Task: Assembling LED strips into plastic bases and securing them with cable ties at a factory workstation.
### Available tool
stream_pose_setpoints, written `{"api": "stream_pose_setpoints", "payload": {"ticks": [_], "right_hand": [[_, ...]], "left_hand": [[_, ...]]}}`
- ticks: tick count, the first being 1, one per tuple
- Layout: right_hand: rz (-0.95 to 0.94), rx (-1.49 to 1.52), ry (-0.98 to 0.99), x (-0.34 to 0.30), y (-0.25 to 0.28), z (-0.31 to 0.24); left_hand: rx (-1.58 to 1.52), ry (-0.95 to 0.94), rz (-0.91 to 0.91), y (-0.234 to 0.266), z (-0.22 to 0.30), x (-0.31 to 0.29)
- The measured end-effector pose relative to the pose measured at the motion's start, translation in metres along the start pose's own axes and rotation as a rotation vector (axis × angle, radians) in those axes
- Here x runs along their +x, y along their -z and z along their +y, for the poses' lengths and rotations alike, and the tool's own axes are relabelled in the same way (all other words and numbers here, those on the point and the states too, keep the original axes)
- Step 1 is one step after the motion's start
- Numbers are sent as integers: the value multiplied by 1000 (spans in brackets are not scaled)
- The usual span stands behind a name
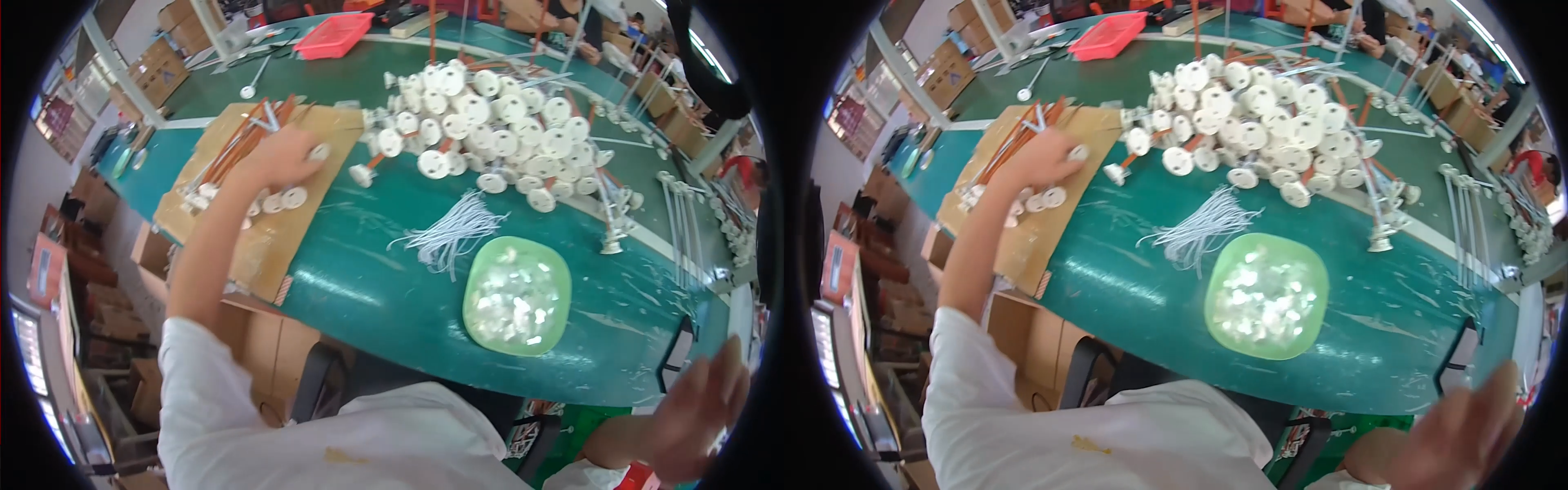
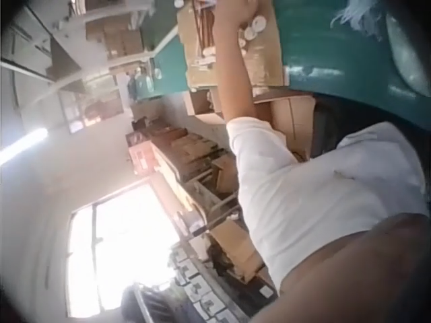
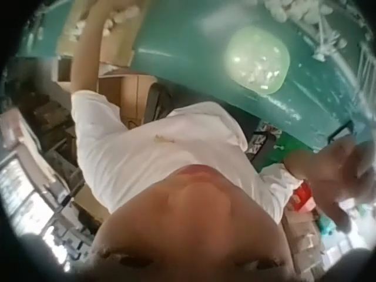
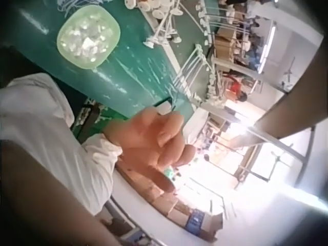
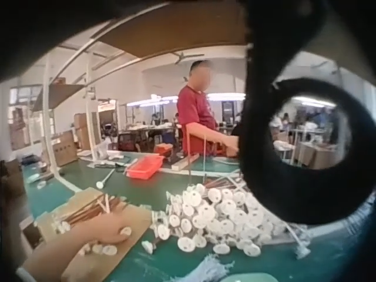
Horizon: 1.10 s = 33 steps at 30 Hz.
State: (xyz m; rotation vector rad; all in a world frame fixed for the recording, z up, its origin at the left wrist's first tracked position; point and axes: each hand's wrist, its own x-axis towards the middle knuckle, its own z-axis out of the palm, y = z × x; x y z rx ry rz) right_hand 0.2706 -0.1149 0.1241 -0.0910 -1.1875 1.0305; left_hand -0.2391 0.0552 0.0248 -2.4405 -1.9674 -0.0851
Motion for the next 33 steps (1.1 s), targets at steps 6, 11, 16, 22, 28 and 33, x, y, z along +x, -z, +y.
{"api": "stream_pose_setpoints", "payload": {"ticks": [6, 11, 16, 22, 28, 33], "right_hand": [[53, -139, -197, 59, 24, 39], [63, -714, -314, 121, 40, 102], [-350, -1230, -198, 173, 45, 159], [-870, -1564, -212, 242, 39, 240], [-1038, -1564, -290, 250, 4, 275], [-1090, -1677, -234, 247, 7, 293]], "left_hand": [[-142, -107, 97, 15, 21, -61], [59, -212, 163, 16, 46, -72], [4, -216, 86, 26, 24, -86], [8, -285, 63, 28, 3, -93], [49, -302, 114, 23, 1, -96], [148, -429, 299, 27, 16, -93]]}}
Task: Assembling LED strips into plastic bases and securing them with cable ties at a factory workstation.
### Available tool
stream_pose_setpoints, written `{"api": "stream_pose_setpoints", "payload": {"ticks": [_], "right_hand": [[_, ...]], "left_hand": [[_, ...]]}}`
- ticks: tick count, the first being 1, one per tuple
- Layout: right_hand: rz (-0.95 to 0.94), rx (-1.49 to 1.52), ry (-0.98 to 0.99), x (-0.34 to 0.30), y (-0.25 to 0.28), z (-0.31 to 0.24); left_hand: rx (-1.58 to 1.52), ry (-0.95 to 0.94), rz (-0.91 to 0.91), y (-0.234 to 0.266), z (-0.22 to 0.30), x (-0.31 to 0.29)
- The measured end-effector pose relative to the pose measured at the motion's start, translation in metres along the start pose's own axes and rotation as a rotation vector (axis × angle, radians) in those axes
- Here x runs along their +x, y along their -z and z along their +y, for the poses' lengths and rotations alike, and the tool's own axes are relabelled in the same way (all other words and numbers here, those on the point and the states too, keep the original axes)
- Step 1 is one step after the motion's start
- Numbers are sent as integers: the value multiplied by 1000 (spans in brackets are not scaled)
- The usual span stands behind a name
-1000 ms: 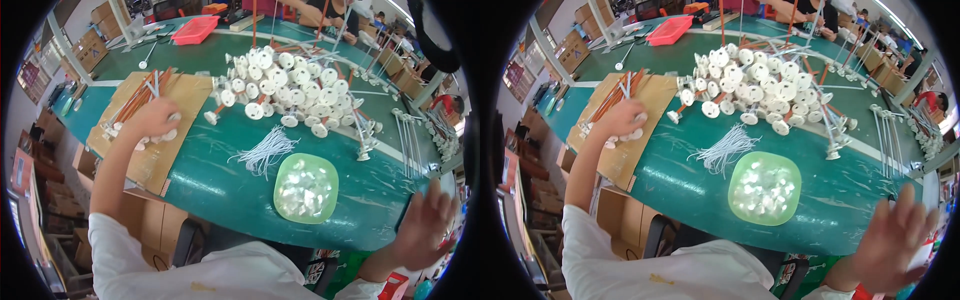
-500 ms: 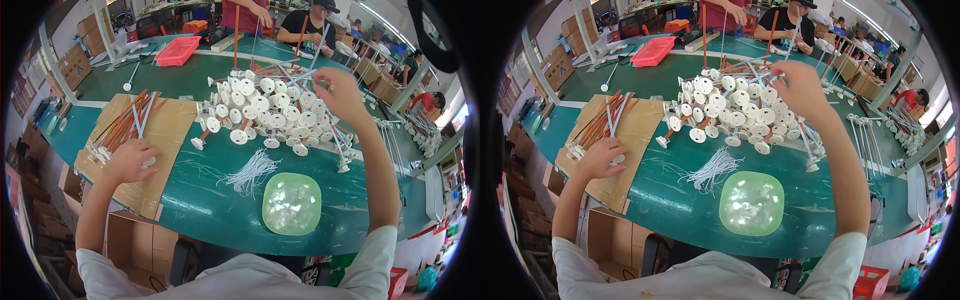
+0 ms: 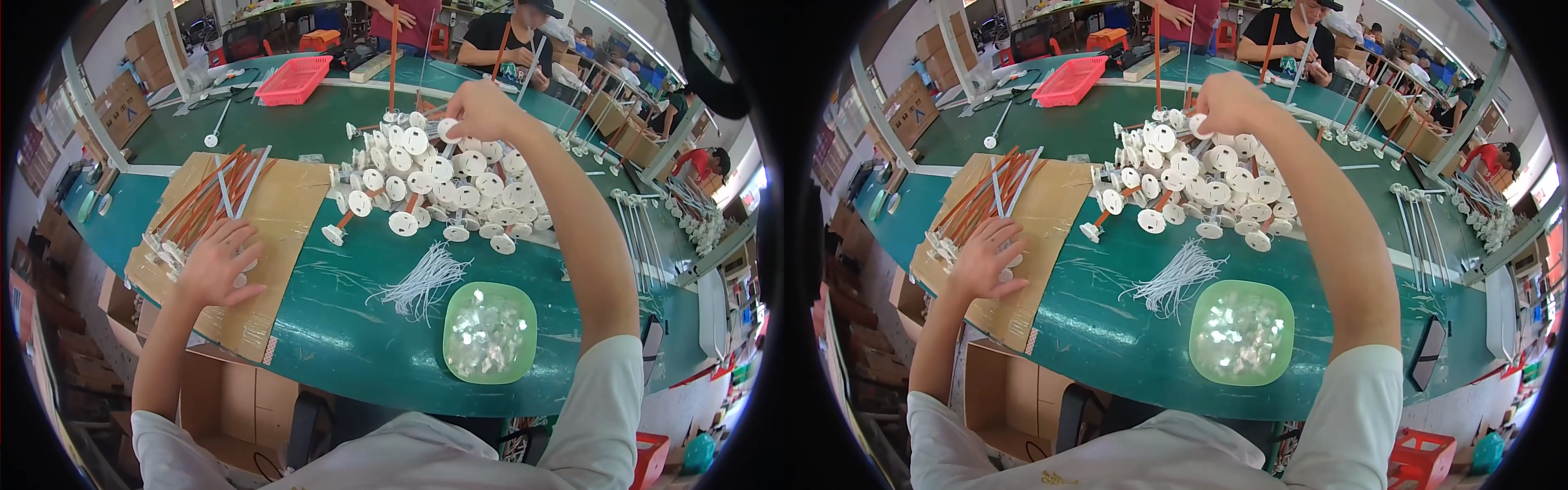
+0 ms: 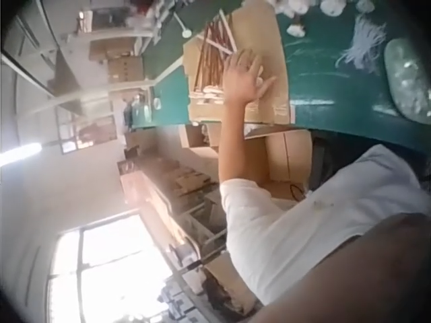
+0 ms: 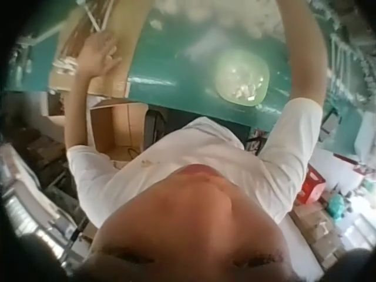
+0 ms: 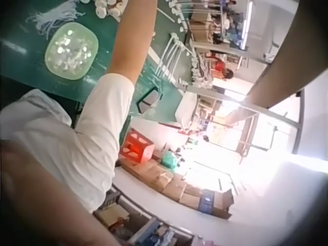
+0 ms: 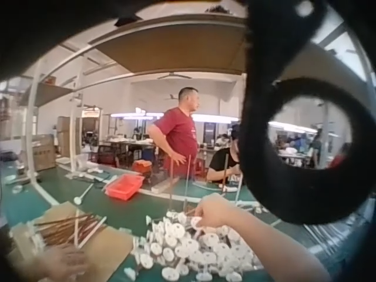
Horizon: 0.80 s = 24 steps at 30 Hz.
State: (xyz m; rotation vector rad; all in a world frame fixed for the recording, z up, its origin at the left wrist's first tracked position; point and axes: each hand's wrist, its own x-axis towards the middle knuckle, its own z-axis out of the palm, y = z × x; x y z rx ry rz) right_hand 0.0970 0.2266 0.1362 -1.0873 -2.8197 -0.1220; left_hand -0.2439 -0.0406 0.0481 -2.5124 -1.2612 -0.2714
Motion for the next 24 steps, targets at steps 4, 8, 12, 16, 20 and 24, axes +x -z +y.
{"api": "stream_pose_setpoints", "payload": {"ticks": [4, 8, 12, 16, 20, 24], "right_hand": [[247, 367, -233, -48, 39, -10], [479, 825, -181, -126, 70, -43], [708, 725, -69, -197, 28, -92], [816, 364, 186, -246, -14, -113], [927, 294, 210, -264, -38, -109], [1015, 363, 256, -273, -51, -106]], "left_hand": [[-242, 128, 346, 2, 44, 24], [-1075, 184, 311, 6, 104, 71], [-1504, 121, 211, -5, 156, 123], [-1909, 176, 204, -15, 200, 163], [-1931, 11, 246, -28, 217, 174], [-1941, -120, 316, -36, 224, 169]]}}
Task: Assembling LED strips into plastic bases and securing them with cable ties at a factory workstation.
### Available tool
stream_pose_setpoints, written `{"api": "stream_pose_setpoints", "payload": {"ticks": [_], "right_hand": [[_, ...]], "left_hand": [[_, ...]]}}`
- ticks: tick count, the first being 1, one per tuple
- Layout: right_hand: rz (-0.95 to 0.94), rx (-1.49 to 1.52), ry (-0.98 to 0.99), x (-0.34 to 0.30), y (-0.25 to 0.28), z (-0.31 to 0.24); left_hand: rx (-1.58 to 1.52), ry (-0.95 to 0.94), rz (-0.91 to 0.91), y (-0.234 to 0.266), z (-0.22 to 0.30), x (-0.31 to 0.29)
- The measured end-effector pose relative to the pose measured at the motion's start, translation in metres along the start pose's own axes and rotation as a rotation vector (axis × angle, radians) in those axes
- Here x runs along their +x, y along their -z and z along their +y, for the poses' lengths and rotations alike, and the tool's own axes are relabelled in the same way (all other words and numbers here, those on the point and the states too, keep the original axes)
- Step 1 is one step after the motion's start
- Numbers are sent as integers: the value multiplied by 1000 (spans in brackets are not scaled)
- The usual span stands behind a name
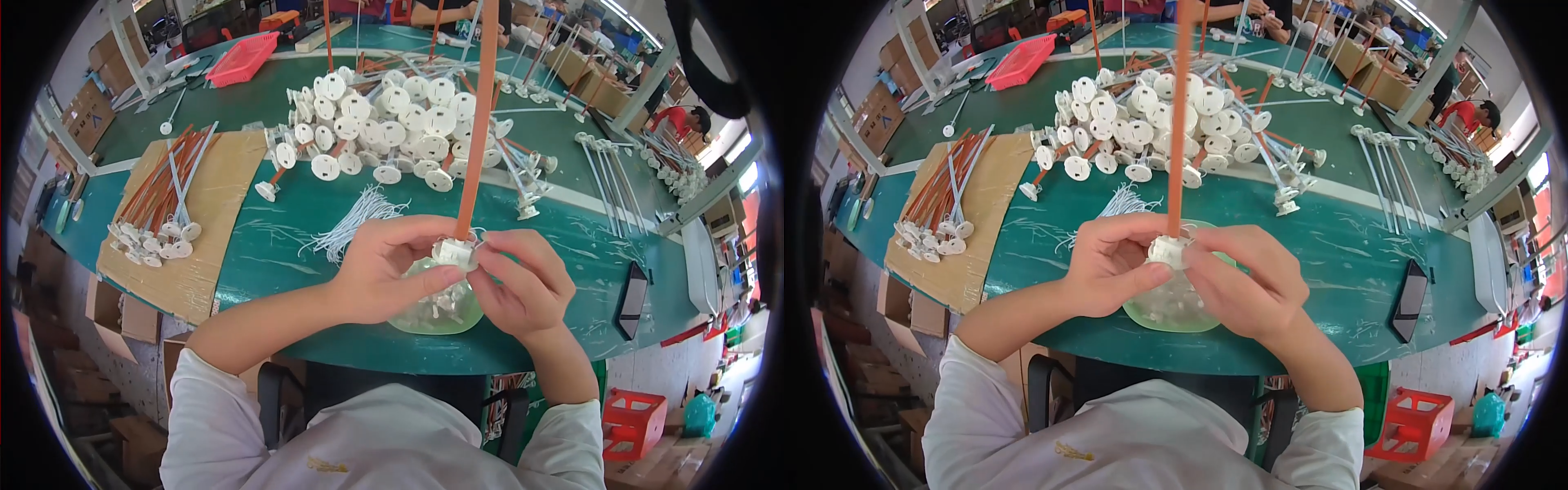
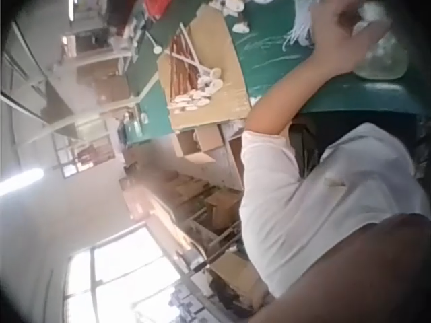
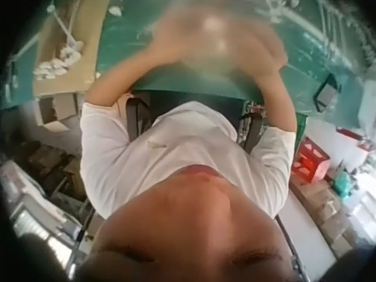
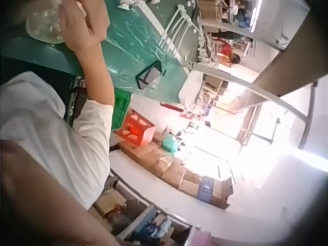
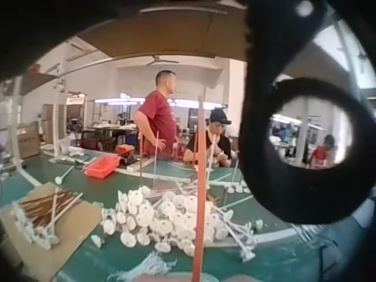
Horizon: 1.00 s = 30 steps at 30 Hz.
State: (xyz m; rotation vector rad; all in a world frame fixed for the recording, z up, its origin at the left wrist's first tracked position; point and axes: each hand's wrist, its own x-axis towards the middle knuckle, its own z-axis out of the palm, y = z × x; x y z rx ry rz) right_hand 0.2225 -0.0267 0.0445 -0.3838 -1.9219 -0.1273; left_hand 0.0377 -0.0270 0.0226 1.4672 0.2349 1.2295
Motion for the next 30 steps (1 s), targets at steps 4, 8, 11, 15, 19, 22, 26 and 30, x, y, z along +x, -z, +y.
{"api": "stream_pose_setpoints", "payload": {"ticks": [4, 8, 11, 15, 19, 22, 26, 30], "right_hand": [[-46, 135, 77, -11, 3, 4], [-112, 105, 39, -16, -3, -1], [-142, 118, 31, -16, -7, -1], [-121, 133, 77, -18, -9, 4], [-104, 587, -517, -18, -13, 6], [-168, 980, -734, -19, -20, 4], [-287, 1066, -831, -11, -9, 12], [-191, 1135, -817, -17, -9, 15]], "left_hand": [[40, -30, -21, 3, -6, -9], [44, -26, -19, 11, -8, -17], [100, -49, -16, 14, -7, -19], [462, -38, -16, 17, 2, -20], [463, 13, -34, 13, 13, -18], [585, 108, -115, 19, 12, -17], [25, 176, -74, 20, 1, -19], [-544, 499, -213, 19, -6, -15]]}}
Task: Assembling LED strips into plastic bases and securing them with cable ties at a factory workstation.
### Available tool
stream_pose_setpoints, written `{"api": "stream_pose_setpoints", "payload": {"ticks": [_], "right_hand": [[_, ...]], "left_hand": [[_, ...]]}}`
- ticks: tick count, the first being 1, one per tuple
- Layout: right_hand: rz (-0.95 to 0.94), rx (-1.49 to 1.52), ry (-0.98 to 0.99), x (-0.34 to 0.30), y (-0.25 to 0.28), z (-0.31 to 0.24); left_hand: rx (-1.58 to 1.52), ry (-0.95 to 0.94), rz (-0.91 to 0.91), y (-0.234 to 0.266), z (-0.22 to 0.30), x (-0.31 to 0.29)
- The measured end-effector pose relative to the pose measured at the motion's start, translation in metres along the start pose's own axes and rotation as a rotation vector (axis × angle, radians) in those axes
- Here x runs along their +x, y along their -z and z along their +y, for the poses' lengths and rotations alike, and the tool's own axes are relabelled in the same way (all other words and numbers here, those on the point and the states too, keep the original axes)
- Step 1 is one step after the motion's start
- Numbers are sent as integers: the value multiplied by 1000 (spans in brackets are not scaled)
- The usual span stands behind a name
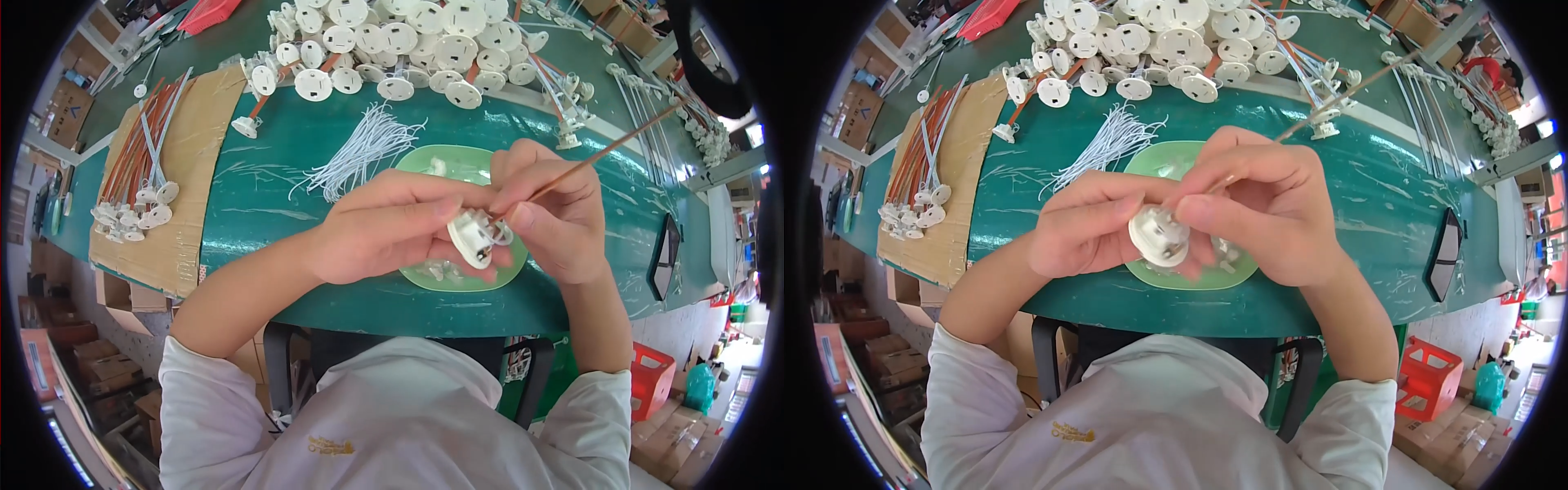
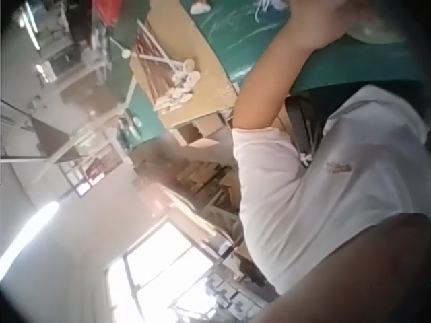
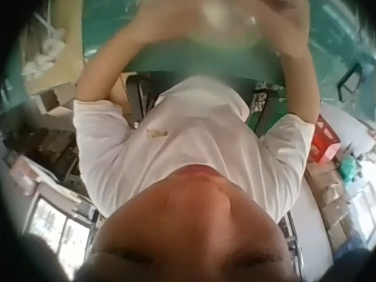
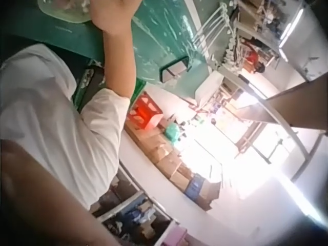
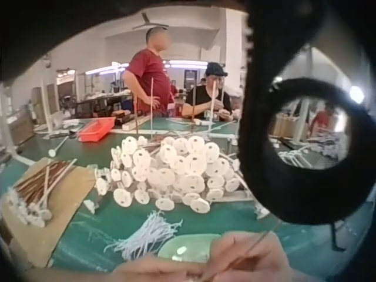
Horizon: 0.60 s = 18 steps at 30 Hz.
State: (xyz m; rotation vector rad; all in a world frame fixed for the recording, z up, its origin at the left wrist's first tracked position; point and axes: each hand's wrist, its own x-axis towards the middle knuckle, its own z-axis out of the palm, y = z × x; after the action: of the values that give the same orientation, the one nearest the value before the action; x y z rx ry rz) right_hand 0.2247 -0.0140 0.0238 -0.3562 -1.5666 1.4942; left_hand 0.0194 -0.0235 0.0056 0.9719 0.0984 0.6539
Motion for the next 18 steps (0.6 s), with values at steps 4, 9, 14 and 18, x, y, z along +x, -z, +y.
{"api": "stream_pose_setpoints", "payload": {"ticks": [4, 9, 14, 18], "right_hand": [[209, -131, 11, 0, -7, -3], [282, -91, -160, -2, -12, -9], [309, -34, -46, -5, -13, -8], [311, -60, -3, -6, -12, -2]], "left_hand": [[126, -105, 123, -3, -7, 1], [25, -28, 132, -3, -9, 0], [-22, -39, 115, -2, -9, 0], [17, -96, 108, 0, -12, 0]]}}
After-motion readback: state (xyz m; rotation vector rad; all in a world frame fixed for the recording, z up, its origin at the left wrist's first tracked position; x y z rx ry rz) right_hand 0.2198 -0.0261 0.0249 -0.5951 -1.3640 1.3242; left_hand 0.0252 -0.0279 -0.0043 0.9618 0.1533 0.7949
